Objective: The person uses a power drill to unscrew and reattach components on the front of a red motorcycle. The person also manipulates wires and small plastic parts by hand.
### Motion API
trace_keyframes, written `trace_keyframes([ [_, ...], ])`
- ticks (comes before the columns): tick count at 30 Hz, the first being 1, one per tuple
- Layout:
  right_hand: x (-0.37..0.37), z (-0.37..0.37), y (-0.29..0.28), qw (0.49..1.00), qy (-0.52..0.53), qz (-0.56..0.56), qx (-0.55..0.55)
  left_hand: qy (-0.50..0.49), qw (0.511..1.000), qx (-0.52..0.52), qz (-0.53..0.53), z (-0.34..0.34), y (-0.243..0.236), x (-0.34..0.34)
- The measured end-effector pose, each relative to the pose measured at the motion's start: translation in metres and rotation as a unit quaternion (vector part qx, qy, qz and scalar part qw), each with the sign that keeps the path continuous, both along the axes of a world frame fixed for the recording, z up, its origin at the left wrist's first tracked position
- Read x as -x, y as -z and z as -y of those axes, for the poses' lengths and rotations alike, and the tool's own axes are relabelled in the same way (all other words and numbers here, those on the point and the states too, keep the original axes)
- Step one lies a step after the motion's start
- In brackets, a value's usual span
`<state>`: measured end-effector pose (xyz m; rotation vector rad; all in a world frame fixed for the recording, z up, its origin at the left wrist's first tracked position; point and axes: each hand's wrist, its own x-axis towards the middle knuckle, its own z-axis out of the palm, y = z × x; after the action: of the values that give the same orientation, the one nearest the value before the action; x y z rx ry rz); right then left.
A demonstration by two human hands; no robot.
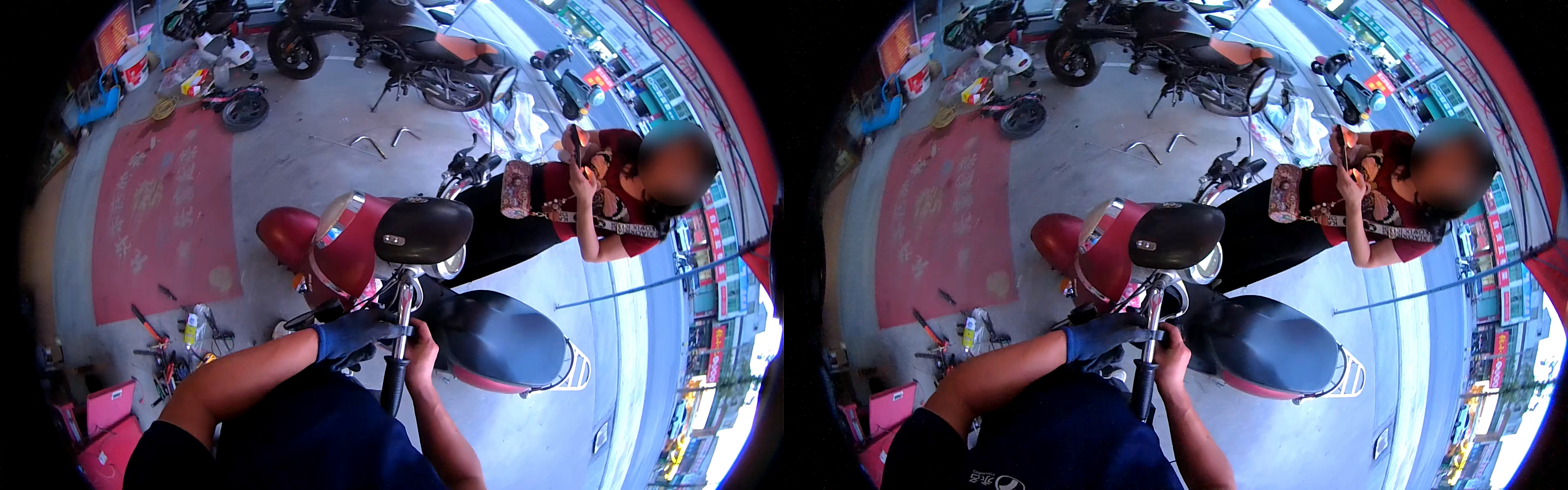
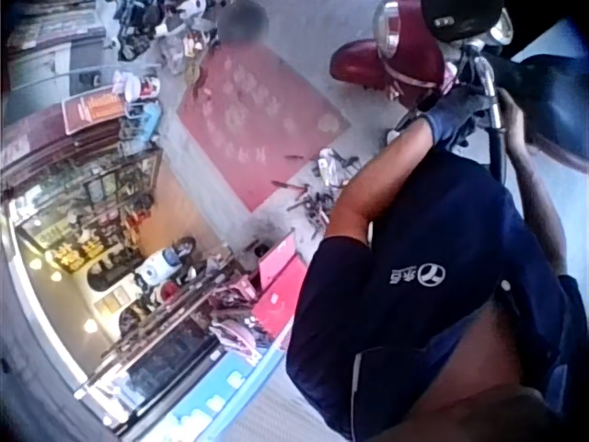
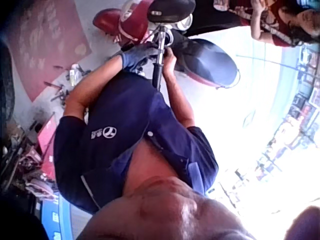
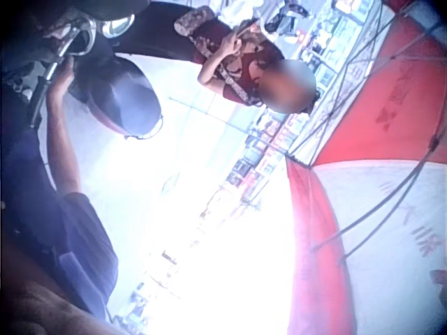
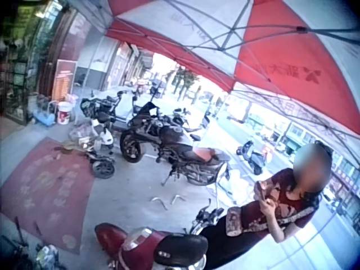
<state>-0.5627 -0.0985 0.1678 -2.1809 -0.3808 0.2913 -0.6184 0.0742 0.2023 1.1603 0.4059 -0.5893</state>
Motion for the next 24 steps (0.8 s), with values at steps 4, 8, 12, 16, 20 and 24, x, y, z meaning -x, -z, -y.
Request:
trace_keyframes([
  [4,-0.007,0.001,0.012,0.996,-0.068,-0.048,0.017,0.009,0.999,0.009,0.044,-0.007,0.023,0.005],
  [8,-0.011,-0.001,-0.007,0.986,-0.135,-0.095,-0.018,0.026,1.000,0.013,-0.011,-0.019,-0.005,0.010],
  [12,-0.023,0.015,-0.026,0.979,-0.092,-0.172,-0.052,0.005,1.000,-0.027,0.008,-0.021,-0.009,0.017],
  [16,-0.024,0.032,-0.048,0.967,-0.082,-0.210,-0.115,0.001,0.986,-0.142,0.082,-0.023,-0.018,0.027],
  [20,-0.014,0.028,-0.070,0.965,-0.088,-0.210,-0.128,-0.023,0.981,-0.161,0.108,-0.030,-0.014,0.031],
  [24,-0.003,0.018,-0.084,0.975,-0.104,-0.165,-0.107,-0.049,0.981,-0.135,0.130,-0.032,-0.008,0.036],
])
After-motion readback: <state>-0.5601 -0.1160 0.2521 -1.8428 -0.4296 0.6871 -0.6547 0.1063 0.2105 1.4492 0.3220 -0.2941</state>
